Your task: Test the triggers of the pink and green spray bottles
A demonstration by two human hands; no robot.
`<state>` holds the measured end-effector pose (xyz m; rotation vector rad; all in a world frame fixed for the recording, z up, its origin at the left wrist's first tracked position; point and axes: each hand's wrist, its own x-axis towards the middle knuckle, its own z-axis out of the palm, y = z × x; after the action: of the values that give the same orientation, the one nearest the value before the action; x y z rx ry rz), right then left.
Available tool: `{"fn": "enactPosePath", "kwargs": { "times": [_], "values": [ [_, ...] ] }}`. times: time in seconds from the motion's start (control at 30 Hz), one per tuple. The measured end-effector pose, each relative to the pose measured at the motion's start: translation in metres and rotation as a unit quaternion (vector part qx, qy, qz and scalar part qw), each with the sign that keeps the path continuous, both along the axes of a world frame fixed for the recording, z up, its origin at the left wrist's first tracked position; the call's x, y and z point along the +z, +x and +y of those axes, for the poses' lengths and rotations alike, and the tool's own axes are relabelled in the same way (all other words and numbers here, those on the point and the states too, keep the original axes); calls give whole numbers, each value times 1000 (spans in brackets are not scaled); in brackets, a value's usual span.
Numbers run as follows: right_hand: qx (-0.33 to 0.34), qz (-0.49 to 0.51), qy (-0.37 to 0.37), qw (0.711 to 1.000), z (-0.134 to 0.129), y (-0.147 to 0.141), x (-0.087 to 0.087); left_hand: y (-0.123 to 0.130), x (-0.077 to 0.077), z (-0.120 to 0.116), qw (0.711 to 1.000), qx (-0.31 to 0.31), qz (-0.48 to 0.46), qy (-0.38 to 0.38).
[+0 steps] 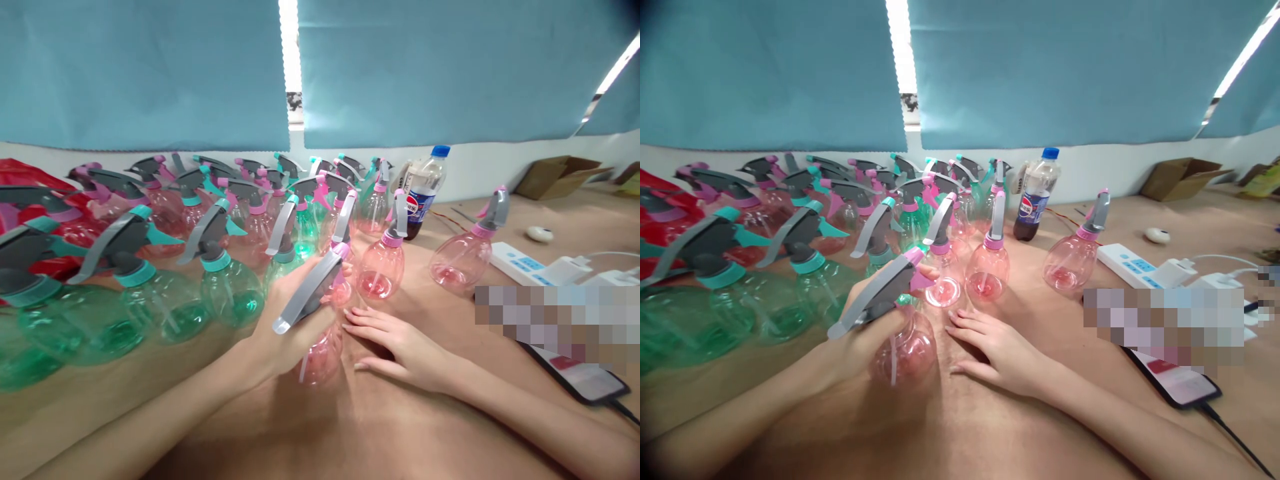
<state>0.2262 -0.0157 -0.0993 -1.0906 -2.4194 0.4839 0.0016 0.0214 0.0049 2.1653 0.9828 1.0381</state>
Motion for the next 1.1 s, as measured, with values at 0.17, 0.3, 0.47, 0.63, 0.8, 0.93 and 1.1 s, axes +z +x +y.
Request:
{"fn": "enactPosePath", "kwargs": {
  "times": [0.17,0.3,0.47,0.63,0.8,0.93,1.1],
  "values": [
    [5,-4,-5,1000,0,1,1,-1,-2,-1,1000,-22,-19,-3],
    [7,-8,-11,1000,1,1,2,-1,-4,0,999,-38,-35,-7],
    [8,-6,-7,1000,0,1,2,1,-2,0,998,-40,-39,-36],
    [10,0,-4,1000,1,1,3,2,-1,-1,998,-34,-48,-35],
    [18,-6,-4,1000,2,2,3,1,-4,0,998,-38,-44,-22],
    [17,-8,-6,1000,1,2,4,2,-2,-2,999,-28,-36,-14],
    [17,4,-7,1000,1,2,3,4,5,-11,999,-8,-31,-12]
  ]
}}
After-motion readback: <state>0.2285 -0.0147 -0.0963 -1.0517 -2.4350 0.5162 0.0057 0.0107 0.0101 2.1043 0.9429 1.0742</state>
